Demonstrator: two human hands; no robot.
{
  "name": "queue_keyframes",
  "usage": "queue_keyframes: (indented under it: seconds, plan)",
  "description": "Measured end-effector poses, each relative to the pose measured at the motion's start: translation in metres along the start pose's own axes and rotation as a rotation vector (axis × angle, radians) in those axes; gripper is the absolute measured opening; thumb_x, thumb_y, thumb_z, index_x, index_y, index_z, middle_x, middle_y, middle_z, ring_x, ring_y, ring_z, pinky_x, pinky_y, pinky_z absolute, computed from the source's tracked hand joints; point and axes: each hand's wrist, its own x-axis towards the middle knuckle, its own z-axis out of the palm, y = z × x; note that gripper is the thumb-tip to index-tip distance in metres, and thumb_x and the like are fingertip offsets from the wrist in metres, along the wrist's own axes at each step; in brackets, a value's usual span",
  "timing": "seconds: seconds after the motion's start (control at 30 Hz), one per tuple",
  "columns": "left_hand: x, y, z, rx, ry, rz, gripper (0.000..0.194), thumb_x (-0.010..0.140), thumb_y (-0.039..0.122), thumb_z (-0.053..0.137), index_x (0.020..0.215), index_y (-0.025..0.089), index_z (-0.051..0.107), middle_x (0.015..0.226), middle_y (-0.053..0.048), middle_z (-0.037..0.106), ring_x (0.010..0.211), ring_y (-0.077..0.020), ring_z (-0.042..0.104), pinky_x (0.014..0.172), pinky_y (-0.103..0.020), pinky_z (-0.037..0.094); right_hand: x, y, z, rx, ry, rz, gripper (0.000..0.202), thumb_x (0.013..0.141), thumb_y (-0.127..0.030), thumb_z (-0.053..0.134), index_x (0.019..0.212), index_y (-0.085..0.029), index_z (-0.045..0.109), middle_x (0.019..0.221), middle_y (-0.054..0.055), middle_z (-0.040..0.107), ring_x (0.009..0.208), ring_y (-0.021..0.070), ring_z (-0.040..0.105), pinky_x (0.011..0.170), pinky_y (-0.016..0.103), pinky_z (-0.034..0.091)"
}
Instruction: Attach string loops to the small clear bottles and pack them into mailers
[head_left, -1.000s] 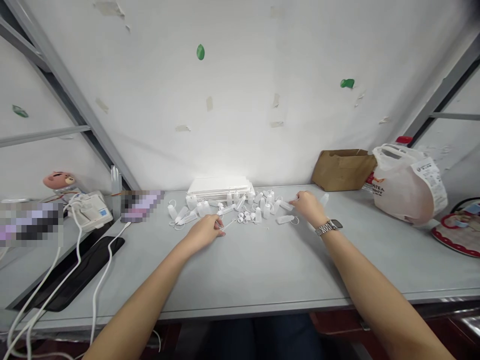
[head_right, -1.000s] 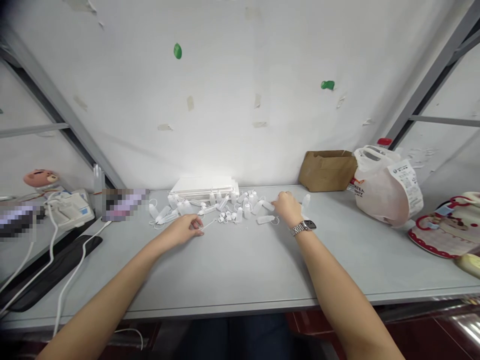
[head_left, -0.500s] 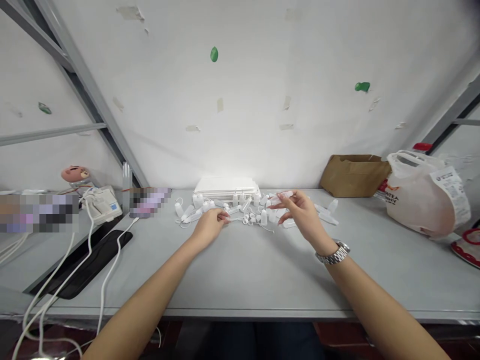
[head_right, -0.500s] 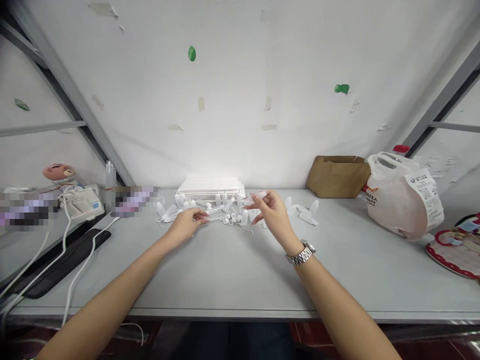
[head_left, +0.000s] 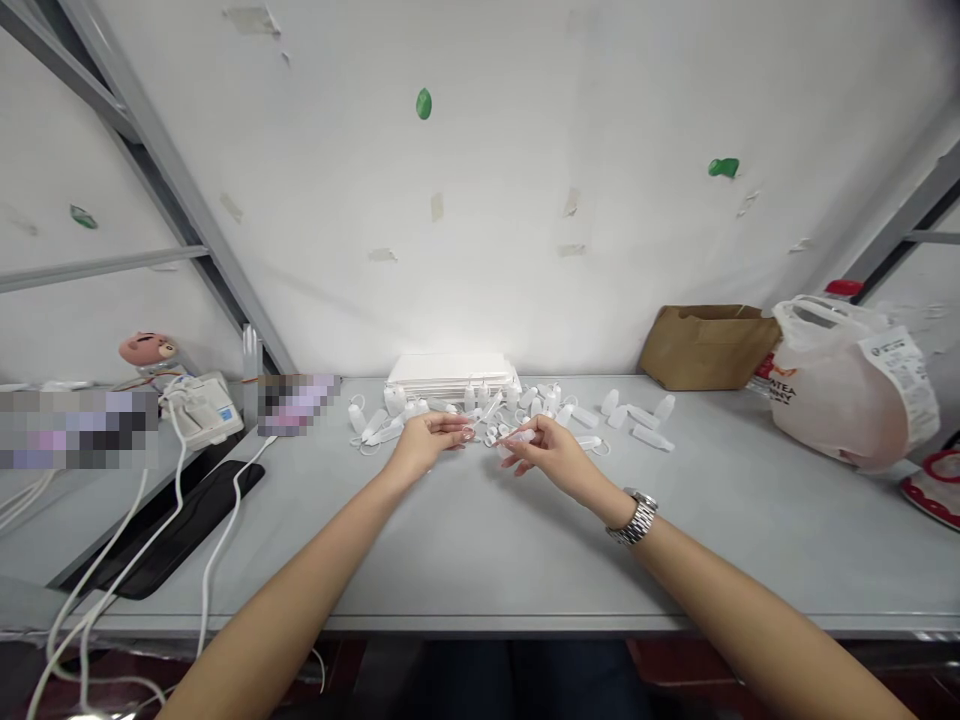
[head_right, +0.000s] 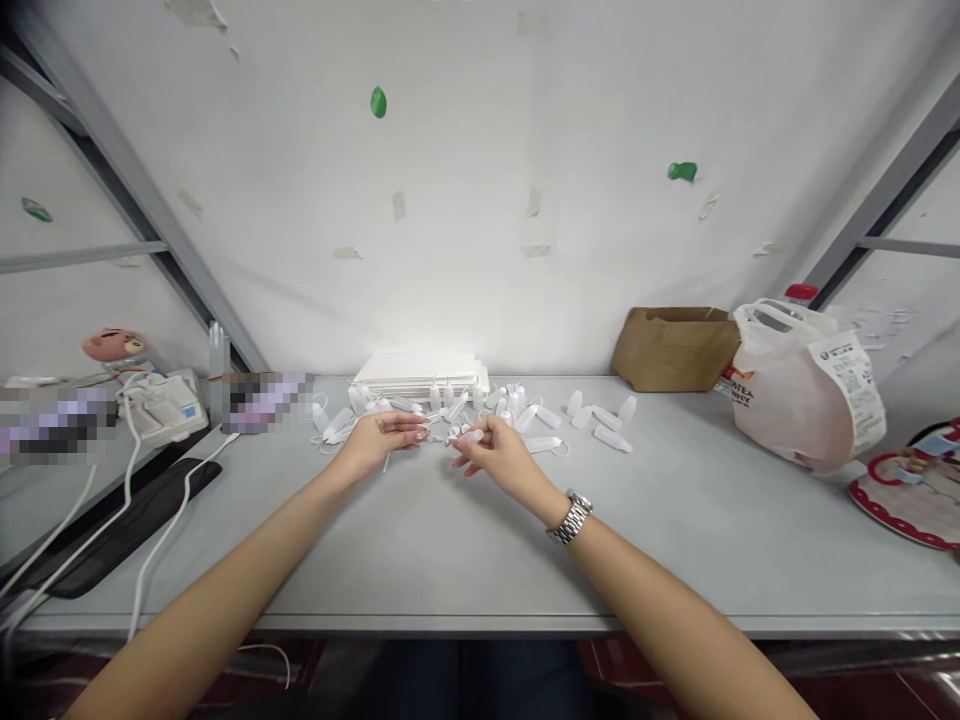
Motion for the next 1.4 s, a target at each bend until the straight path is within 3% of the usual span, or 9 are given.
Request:
queue_keyframes:
  seconds: [0.13, 0.27, 0.43, 0.63, 1.13, 1.4]
  plan:
    - [-0.0024, 0.0009, 0.0005, 0.015, -0.037, 0.001, 0.035, 0.052, 0.030, 0.076, 0.081, 0.014, 0.068, 0.081, -0.007, 0.071, 0.084, -0.0214, 0.063, 0.082, -0.037, 0.048, 0.0010, 0.0018, 0.0030, -0.009, -0.046, 0.053, 0.033, 0.073, -0.044, 0.061, 0.073, -0.017, 0.043, 0.064, 0.001, 0.061, 0.054, 0.0139, 0.064, 0.050, 0.025, 0.052]
    - [-0.0044, 0.0022, 0.0040, 0.020, -0.072, 0.020, 0.030, 0.053, 0.030, 0.076, 0.079, 0.016, 0.069, 0.083, -0.005, 0.071, 0.086, -0.0215, 0.062, 0.084, -0.036, 0.047, -0.0014, 0.0011, 0.0066, 0.049, -0.096, 0.069, 0.033, 0.076, -0.050, 0.054, 0.077, -0.018, 0.044, 0.064, -0.001, 0.056, 0.052, 0.0149, 0.063, 0.037, 0.021, 0.047]
    - [-0.0052, -0.0005, 0.0081, -0.020, -0.082, 0.008, 0.029, 0.054, 0.029, 0.076, 0.077, 0.014, 0.068, 0.079, -0.005, 0.071, 0.081, -0.0209, 0.064, 0.081, -0.037, 0.050, -0.0020, 0.0035, 0.0070, 0.063, -0.214, 0.003, 0.033, 0.075, -0.047, 0.057, 0.089, -0.020, 0.047, 0.071, -0.002, 0.057, 0.058, 0.0134, 0.062, 0.050, 0.026, 0.051]
    - [-0.0068, -0.0013, 0.0086, -0.051, -0.130, 0.026, 0.029, 0.055, 0.029, 0.075, 0.078, 0.014, 0.068, 0.077, -0.004, 0.071, 0.078, -0.0196, 0.065, 0.084, -0.037, 0.049, 0.0010, 0.0049, 0.0048, -0.130, -0.192, 0.010, 0.029, 0.071, -0.045, 0.062, 0.074, -0.016, 0.059, 0.065, 0.000, 0.057, 0.058, 0.0108, 0.054, 0.061, 0.026, 0.046]
    - [-0.0054, -0.0001, 0.0032, 0.027, -0.253, 0.109, 0.027, 0.059, 0.024, 0.072, 0.085, 0.017, 0.068, 0.090, -0.004, 0.071, 0.088, -0.0205, 0.063, 0.085, -0.033, 0.048, 0.0019, 0.0043, 0.0019, -0.123, -0.159, 0.020, 0.030, 0.069, -0.046, 0.063, 0.073, -0.016, 0.060, 0.069, 0.001, 0.059, 0.059, 0.0116, 0.054, 0.062, 0.027, 0.043]
    - [-0.0104, 0.0033, 0.0053, 0.064, -0.297, 0.182, 0.027, 0.065, 0.029, 0.068, 0.089, 0.018, 0.068, 0.101, -0.006, 0.068, 0.101, -0.0227, 0.059, 0.092, -0.035, 0.044, 0.0032, 0.0066, 0.0007, -0.133, -0.126, 0.029, 0.031, 0.070, -0.046, 0.062, 0.075, -0.016, 0.060, 0.067, 0.000, 0.057, 0.059, 0.0115, 0.053, 0.060, 0.026, 0.042]
